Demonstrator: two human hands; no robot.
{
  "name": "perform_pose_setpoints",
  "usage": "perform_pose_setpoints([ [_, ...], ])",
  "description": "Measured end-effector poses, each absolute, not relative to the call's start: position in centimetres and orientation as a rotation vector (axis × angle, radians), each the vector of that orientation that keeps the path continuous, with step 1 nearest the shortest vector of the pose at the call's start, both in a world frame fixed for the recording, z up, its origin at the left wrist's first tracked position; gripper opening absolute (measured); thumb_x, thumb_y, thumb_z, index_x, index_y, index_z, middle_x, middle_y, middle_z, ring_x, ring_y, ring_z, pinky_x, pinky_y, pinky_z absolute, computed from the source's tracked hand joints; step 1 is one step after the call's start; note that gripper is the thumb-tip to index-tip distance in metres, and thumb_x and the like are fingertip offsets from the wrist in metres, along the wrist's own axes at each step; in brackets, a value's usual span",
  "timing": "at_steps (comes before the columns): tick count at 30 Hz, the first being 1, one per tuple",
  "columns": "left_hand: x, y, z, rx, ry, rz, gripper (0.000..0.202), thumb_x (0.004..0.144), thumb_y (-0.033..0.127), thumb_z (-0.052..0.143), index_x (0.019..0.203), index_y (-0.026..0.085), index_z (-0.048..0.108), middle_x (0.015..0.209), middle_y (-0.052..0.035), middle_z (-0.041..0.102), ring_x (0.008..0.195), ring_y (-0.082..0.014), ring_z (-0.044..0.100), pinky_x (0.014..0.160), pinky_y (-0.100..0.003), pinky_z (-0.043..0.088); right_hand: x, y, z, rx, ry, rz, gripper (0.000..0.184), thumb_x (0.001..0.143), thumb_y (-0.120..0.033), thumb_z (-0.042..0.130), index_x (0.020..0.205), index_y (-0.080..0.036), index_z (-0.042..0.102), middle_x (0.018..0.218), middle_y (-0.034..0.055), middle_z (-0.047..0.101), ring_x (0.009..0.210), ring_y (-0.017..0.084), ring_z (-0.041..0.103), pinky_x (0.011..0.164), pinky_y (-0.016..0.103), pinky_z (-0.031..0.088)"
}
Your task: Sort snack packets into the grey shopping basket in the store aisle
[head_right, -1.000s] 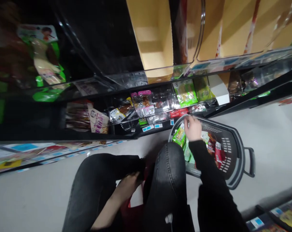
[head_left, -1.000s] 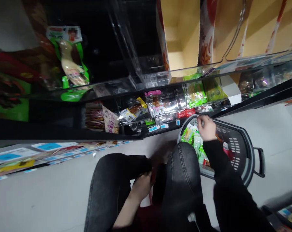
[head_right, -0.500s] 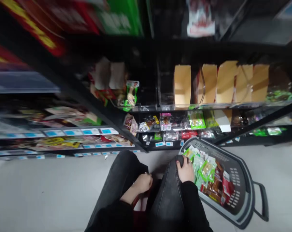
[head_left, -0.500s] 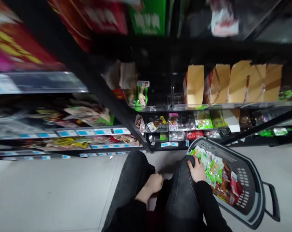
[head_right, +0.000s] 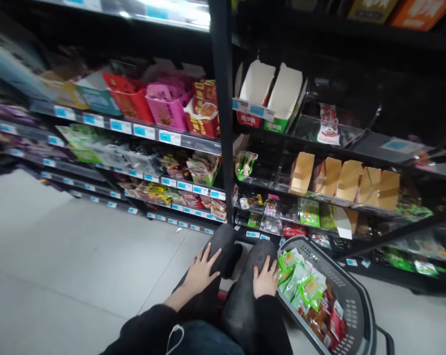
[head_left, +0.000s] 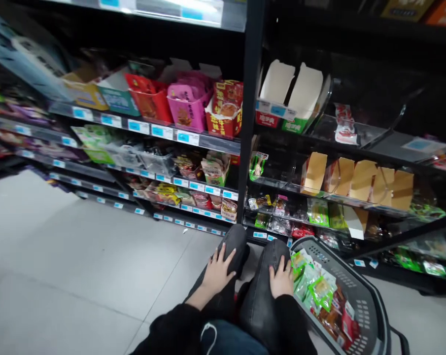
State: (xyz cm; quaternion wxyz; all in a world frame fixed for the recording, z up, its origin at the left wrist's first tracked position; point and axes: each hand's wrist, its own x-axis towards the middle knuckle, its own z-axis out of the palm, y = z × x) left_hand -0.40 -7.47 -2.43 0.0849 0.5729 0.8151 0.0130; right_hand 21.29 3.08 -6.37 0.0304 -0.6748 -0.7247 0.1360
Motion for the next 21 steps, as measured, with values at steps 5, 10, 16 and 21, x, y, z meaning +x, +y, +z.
perform_pose_setpoints([
  [5, -0.1, -6.0, -3.3, 1.724, 2.343, -0.006, 0.076, 0.072, 0.039, 0.061, 0.139, 0.036, 0.028, 0.149, -0.0145, 0.02, 0.128, -0.0429, 0.03, 0.095, -0.055, 0.03, 21.2, -0.3, -6.5, -2.0, -2.256, 0.367, 0.066, 0.087, -0.048, 0.036, 0.143, -0.016, 0.024, 0.145, 0.0204, 0.023, 0.128, 0.039, 0.031, 0.095, 0.048, 0.034],
  [10, 0.1, -5.0, -4.8, 1.76, 2.294, -0.092, 0.074, 0.072, 0.038, 0.059, 0.139, 0.036, 0.027, 0.149, -0.0152, 0.019, 0.127, -0.0424, 0.031, 0.093, -0.053, 0.031, 21.4, 0.2, -5.6, -2.039, -2.202, 0.429, 0.064, 0.086, -0.044, 0.038, 0.142, -0.015, 0.027, 0.145, 0.019, 0.023, 0.13, 0.036, 0.03, 0.097, 0.044, 0.034],
  [16, -0.3, -3.8, -5.1, 1.807, 2.32, -0.169, 0.068, 0.076, 0.035, 0.054, 0.139, 0.035, 0.028, 0.148, -0.0147, 0.02, 0.125, -0.0388, 0.034, 0.093, -0.049, 0.033, 21.5, 1.2, -4.9, -2.084, -2.127, 0.505, 0.064, 0.084, -0.041, 0.042, 0.142, -0.016, 0.028, 0.147, 0.0162, 0.022, 0.133, 0.034, 0.026, 0.099, 0.043, 0.032],
  [21, -0.4, -3.1, -4.5, 1.816, 2.335, -0.226, 0.064, 0.078, 0.037, 0.051, 0.139, 0.033, 0.031, 0.147, -0.0154, 0.022, 0.124, -0.0368, 0.035, 0.093, -0.048, 0.033, 21.8, 1.7, -4.9, -2.154, -2.079, 0.572, 0.066, 0.083, -0.041, 0.044, 0.143, -0.018, 0.027, 0.148, 0.015, 0.02, 0.132, 0.035, 0.026, 0.1, 0.046, 0.03],
])
